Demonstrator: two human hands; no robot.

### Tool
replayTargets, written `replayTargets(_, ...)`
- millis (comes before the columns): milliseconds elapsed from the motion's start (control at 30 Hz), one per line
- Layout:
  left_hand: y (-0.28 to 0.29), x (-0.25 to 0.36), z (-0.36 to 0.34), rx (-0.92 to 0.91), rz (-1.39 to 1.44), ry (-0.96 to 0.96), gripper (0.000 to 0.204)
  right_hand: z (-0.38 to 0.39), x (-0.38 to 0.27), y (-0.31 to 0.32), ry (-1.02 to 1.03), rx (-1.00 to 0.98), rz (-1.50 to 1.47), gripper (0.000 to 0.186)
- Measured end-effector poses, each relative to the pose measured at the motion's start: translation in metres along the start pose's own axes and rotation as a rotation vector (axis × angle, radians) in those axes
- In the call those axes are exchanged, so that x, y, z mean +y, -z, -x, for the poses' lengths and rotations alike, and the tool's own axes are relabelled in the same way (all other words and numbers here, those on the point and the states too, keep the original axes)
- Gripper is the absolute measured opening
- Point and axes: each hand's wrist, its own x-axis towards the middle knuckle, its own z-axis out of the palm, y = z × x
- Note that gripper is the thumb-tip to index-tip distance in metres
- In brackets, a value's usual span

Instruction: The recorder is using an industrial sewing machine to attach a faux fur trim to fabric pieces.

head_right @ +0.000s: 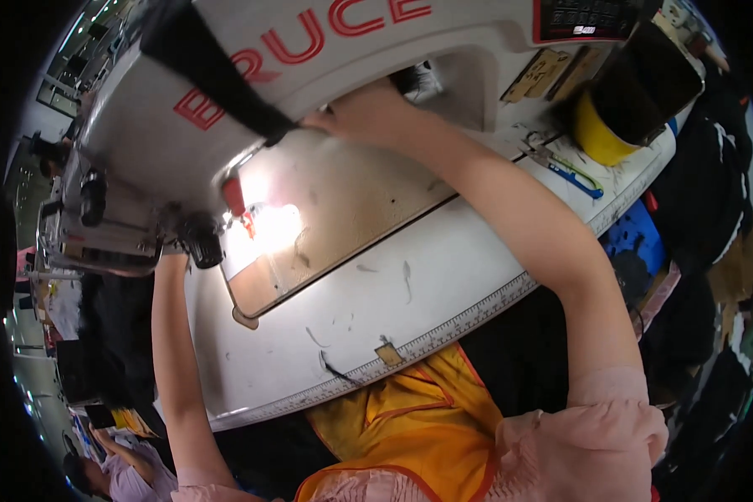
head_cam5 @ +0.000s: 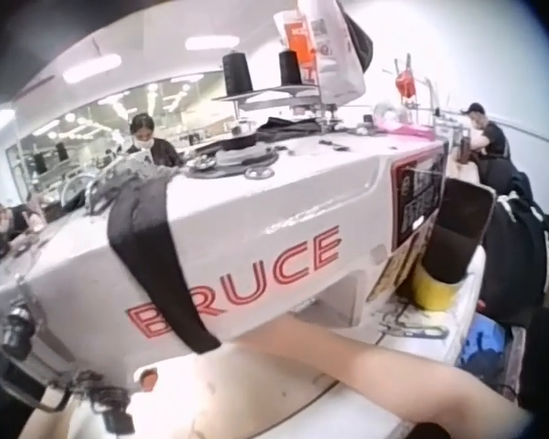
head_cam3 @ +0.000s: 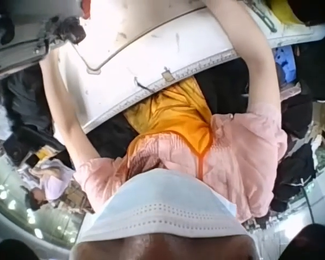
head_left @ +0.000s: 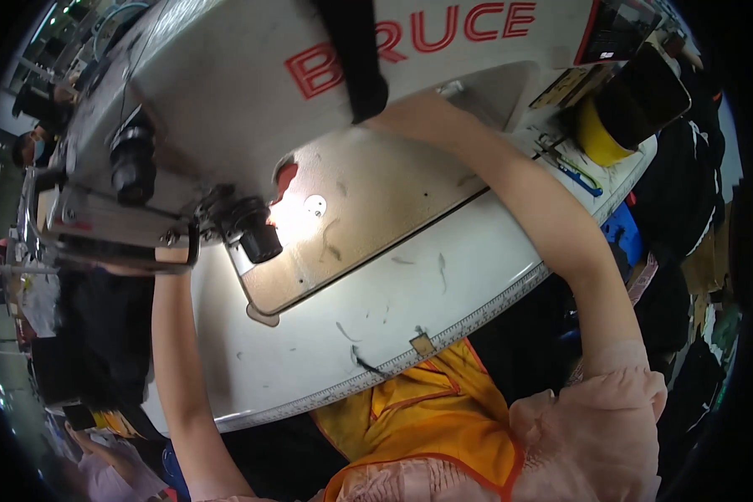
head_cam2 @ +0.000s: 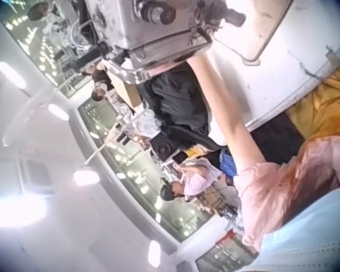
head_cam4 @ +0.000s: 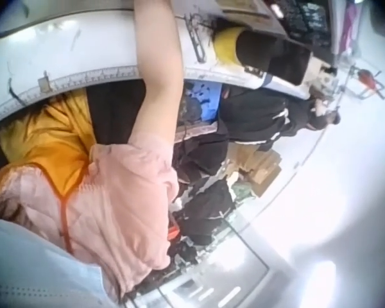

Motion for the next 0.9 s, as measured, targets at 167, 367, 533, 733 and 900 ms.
replayTargets(167, -0.008, 0.008, 0.004, 0.114, 0.266, 0.089, 0.016, 0.011, 0.004, 0.029, 0.009, -0.359, 0.103, 0.038)
replayTargets(367, -0.007, 0.011, 0.0, 0.145, 0.546, 0.266, 0.019, 0.019, -0.007, 0.053, 0.324, -0.286, 1.268, 0.041)
replayTargets(533, 0.032, 0.017, -0.021, 0.128, 0.909, 0.646, 0.019, 0.017, 0.016, 0.038, 0.339, -0.281, 1.217, 0.046)
replayTargets(733, 0.037, 0.007, -0.042, 0.176, 1.15, 0.622, 0.017, -0.003, 0.004, -0.044, 0.194, 0.109, 0.02, 0.032)
replayTargets(900, 0.053, 0.02, -0.056, 0.415, 1.423, 0.584, 0.018, -0.018, -0.078, -0.037, 0.017, -0.26, -0.467, 0.014)
